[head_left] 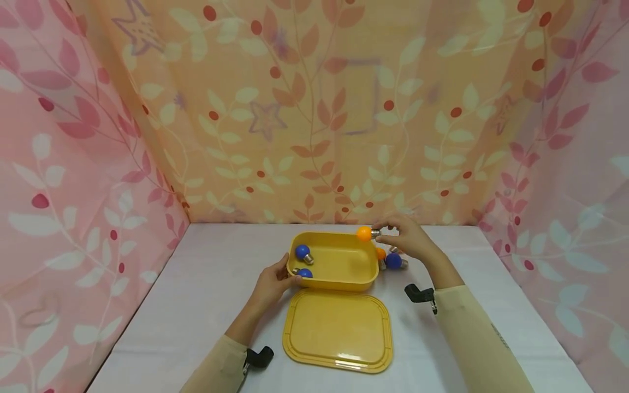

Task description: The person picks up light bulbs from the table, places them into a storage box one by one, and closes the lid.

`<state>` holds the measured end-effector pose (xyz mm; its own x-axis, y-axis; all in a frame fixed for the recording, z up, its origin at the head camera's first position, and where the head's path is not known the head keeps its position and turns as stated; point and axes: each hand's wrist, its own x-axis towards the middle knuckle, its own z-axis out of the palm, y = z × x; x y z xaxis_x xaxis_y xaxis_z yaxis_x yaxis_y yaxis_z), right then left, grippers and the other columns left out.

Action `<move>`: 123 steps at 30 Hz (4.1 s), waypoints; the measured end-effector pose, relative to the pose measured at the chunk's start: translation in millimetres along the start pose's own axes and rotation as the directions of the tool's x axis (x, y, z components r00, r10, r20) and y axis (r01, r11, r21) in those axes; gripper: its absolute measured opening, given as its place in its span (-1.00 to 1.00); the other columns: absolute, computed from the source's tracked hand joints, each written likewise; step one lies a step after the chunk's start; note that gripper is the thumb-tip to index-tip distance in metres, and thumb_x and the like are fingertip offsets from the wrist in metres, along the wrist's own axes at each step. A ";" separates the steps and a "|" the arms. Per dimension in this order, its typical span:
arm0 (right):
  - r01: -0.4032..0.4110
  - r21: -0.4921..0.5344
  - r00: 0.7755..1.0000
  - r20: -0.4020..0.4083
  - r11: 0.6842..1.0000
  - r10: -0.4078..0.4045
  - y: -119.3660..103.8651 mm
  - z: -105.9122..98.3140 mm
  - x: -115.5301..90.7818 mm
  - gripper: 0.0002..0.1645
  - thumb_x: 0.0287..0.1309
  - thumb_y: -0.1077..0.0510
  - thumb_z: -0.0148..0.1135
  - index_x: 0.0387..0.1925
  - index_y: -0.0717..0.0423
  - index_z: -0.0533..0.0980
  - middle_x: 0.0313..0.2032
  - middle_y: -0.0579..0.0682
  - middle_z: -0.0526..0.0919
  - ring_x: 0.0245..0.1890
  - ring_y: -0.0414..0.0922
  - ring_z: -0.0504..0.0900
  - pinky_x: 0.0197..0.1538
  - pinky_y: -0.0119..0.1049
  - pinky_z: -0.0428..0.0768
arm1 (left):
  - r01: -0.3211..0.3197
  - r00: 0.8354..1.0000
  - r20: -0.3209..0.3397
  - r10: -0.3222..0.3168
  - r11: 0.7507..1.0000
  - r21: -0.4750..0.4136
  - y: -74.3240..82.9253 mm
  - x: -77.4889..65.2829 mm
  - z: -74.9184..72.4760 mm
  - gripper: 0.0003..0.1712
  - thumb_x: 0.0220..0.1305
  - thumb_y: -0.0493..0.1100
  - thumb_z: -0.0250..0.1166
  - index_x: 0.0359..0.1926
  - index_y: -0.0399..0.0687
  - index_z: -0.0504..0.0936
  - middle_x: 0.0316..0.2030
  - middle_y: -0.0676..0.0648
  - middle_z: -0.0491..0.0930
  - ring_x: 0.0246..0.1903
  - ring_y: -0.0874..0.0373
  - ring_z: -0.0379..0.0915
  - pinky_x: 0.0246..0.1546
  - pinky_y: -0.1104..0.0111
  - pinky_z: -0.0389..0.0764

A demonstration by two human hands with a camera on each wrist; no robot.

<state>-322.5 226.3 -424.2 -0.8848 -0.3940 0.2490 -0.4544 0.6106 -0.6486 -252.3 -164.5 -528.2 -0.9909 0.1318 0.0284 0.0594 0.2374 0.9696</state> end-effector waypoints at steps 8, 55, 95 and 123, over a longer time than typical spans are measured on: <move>0.007 -0.033 0.994 0.112 0.999 -0.003 -20.9 13.1 41.5 -0.73 0.21 -0.06 0.48 -0.04 -0.31 0.72 0.00 -0.23 0.70 0.07 0.04 0.52 0.17 0.05 0.54 | 0.000 1.000 -0.001 0.000 0.999 0.038 0.0 -2.0 -1.3 0.01 0.25 -0.06 0.50 0.58 -0.08 0.15 0.49 -0.16 0.29 0.40 -0.01 0.36 0.27 0.26 0.55; 0.184 -0.261 0.945 0.312 0.948 -0.097 -12.2 100.9 96.0 -0.83 0.14 0.12 0.55 -0.20 -0.12 0.77 -0.20 -0.24 0.70 -0.10 -0.14 0.47 0.12 -0.19 0.49 | -0.012 1.000 -0.004 0.013 0.998 0.063 3.2 -1.3 -1.8 -0.02 0.30 -0.09 0.47 0.58 -0.10 0.13 0.49 -0.20 0.29 0.40 -0.05 0.36 0.29 0.20 0.52; 0.148 -0.104 0.981 -0.109 0.984 -0.159 -54.5 30.8 -7.7 -0.64 0.18 0.10 0.51 0.03 -0.05 0.70 0.02 -0.09 0.70 0.03 -0.01 0.57 0.13 0.05 0.61 | -0.009 1.000 -0.010 0.009 0.997 0.082 2.4 -2.1 -0.2 -0.01 0.29 -0.07 0.48 0.58 -0.10 0.14 0.50 -0.19 0.27 0.40 -0.06 0.36 0.26 0.23 0.56; 0.060 -0.086 0.964 -0.253 0.994 -0.080 -14.7 4.2 -67.0 -0.63 0.14 0.13 0.54 0.02 -0.11 0.71 0.06 -0.11 0.72 0.16 -0.07 0.51 0.20 0.12 0.52 | 0.010 1.000 -0.007 -0.009 0.998 0.059 -0.7 -1.6 3.4 0.00 0.27 -0.04 0.49 0.58 -0.04 0.16 0.50 -0.15 0.28 0.40 -0.03 0.36 0.25 0.24 0.56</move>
<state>-256.1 240.8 -434.4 -0.8429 -0.2549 0.4740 -0.5138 0.6430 -0.5680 -250.3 -161.5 -529.8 -0.9922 0.1232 0.0212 0.0570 0.2952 0.9537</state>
